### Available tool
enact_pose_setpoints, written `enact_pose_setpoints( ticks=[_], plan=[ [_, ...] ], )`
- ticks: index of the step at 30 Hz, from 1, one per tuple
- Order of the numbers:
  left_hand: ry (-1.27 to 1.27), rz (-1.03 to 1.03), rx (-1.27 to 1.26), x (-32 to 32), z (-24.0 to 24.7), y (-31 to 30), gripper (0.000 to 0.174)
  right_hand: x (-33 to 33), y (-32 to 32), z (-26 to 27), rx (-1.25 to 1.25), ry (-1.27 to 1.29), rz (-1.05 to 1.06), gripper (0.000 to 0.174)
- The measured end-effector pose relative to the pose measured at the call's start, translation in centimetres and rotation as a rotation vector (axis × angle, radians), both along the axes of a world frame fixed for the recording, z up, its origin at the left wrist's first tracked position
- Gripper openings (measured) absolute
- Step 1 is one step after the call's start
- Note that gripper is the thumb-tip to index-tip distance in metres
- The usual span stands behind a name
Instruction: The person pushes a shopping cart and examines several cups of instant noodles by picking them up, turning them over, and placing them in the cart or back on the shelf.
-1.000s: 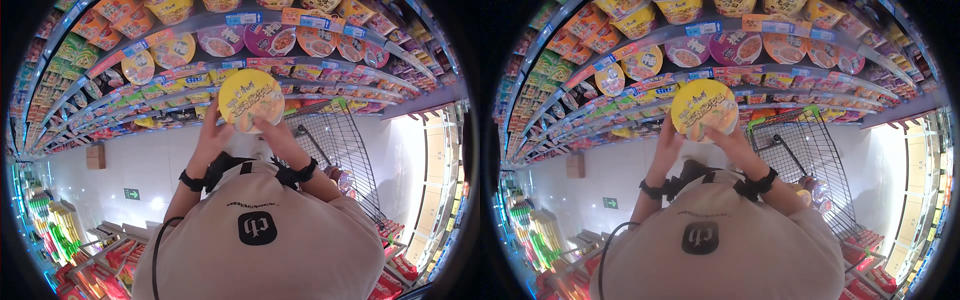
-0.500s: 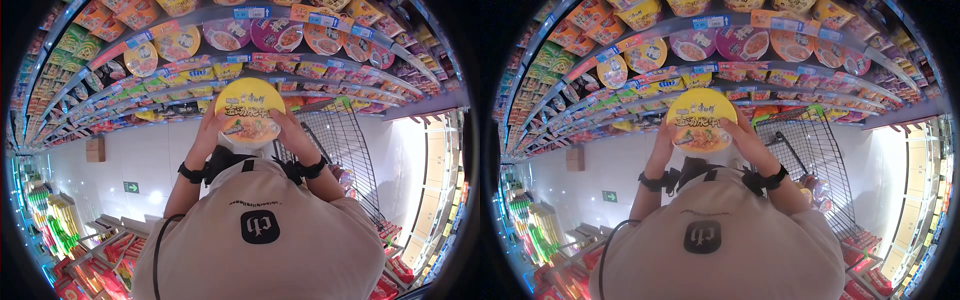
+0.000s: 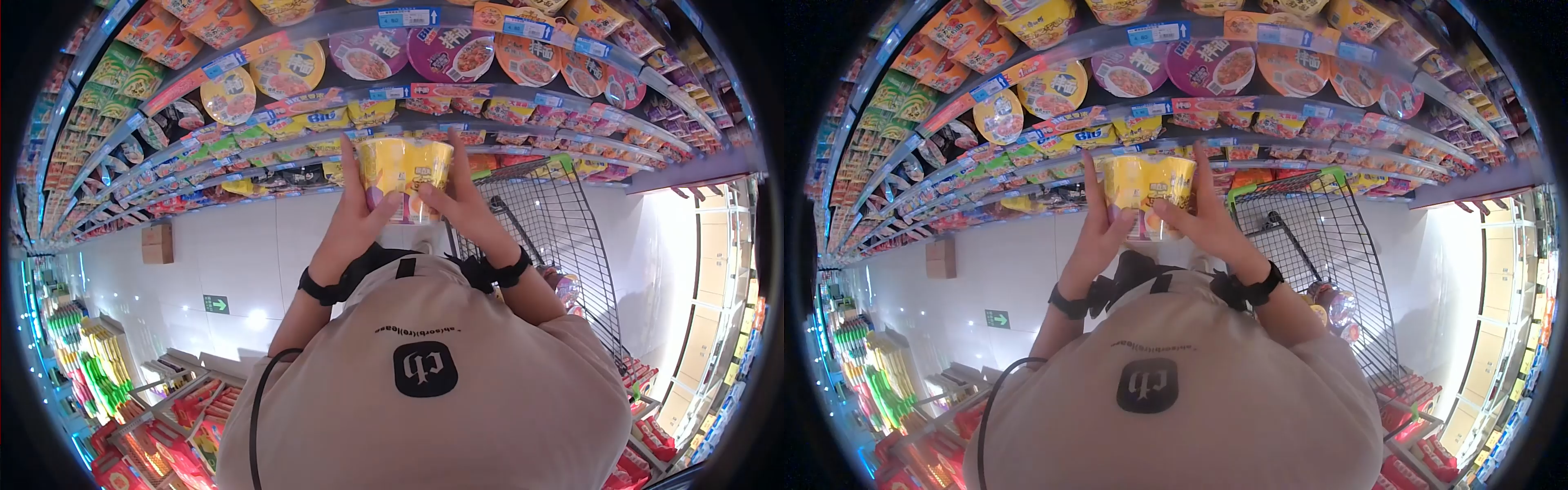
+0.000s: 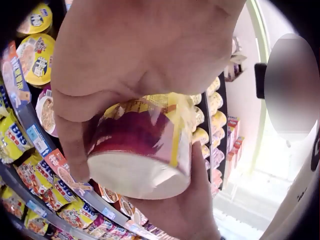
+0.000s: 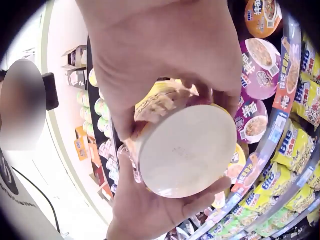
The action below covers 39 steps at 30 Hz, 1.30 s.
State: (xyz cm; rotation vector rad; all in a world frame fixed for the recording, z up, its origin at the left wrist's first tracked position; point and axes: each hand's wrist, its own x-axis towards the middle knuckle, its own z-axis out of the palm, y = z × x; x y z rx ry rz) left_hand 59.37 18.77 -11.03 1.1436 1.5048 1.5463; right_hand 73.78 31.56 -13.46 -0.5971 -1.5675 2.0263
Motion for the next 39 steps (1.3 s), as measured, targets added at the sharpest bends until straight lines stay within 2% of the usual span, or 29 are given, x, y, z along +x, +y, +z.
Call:
enact_pose_setpoints(
  ticks=[1, 3, 4, 6, 7, 9, 15, 19, 21, 25, 27, 28, 30, 31, 33, 34, 36, 37, 39],
  plan=[
    [0.001, -0.002, 0.001, -0.4, -0.4, 0.2, 0.076, 0.0, 0.1, -0.1, 0.001, 0.001, -0.002, 0.096],
    [0.026, 0.034, -0.129, -1.5, -1.8, 0.5, 0.077, 0.0, 0.4, -0.4, 0.140, -0.087, -0.034, 0.081],
    [0.023, 0.034, -0.132, -1.5, -1.8, 0.5, 0.077, 0.0, 0.6, -0.3, 0.138, -0.090, -0.034, 0.081],
    [-0.155, 0.051, -0.217, -1.5, -1.6, 0.5, 0.073, 0.1, 1.2, 0.0, -0.050, -0.139, -0.040, 0.073],
    [-0.156, 0.050, -0.219, -1.5, -1.4, 0.4, 0.073, 0.1, 1.4, 0.2, -0.053, -0.140, -0.041, 0.073],
    [-0.355, 0.018, -0.375, -1.5, -1.1, 0.4, 0.066, 0.4, 1.8, 0.4, -0.148, -0.275, 0.058, 0.065],
    [-0.378, 0.090, -0.394, -0.8, -2.0, 1.0, 0.071, 0.5, 2.6, -1.5, -0.239, -0.206, 0.074, 0.064],
    [-0.372, 0.085, -0.359, -1.0, -3.1, 1.0, 0.071, 0.7, 2.3, -0.8, -0.263, -0.199, 0.073, 0.063],
    [-0.337, 0.087, -0.355, -1.0, -2.8, 1.0, 0.072, 0.8, 2.4, -0.7, -0.352, -0.194, 0.107, 0.050],
    [-0.285, 0.105, -0.306, -1.3, -3.0, 1.1, 0.074, 1.0, 2.3, -0.5, -0.377, -0.206, 0.107, 0.053],
    [-0.331, 0.107, -0.316, -1.7, -2.5, 0.8, 0.075, 1.3, 2.5, -2.0, -0.546, -0.013, 0.253, 0.061],
    [-0.333, 0.113, -0.315, -1.9, -2.7, 0.6, 0.075, 1.3, 2.4, -2.0, -0.547, -0.016, 0.258, 0.061],
    [-0.100, 0.177, -0.277, -2.7, -3.2, 0.4, 0.071, 1.5, 2.0, -1.9, -0.566, 0.045, 0.333, 0.069],
    [-0.102, 0.186, -0.276, -2.8, -3.0, 0.6, 0.071, 1.6, 1.8, -1.7, -0.566, 0.041, 0.342, 0.069],
    [0.151, 0.311, -0.195, -3.1, -2.4, 0.7, 0.066, 1.9, 1.3, -1.3, -0.558, 0.005, 0.454, 0.073],
    [0.146, 0.322, -0.200, -3.5, -2.4, 0.7, 0.066, 2.0, 1.0, -1.5, -0.564, -0.002, 0.464, 0.073],
    [-0.068, 0.255, -0.300, -4.4, -2.4, 0.7, 0.063, 1.9, 0.4, -2.0, -0.550, 0.014, 0.500, 0.074],
    [-0.072, 0.249, -0.364, -4.1, -1.0, 0.6, 0.063, 1.7, 0.2, -1.9, -0.553, 0.011, 0.507, 0.074],
    [-0.073, 0.242, -0.427, -4.4, -1.2, 0.5, 0.066, 1.4, -0.1, -1.5, -0.632, 0.094, 0.473, 0.073]
  ],
)
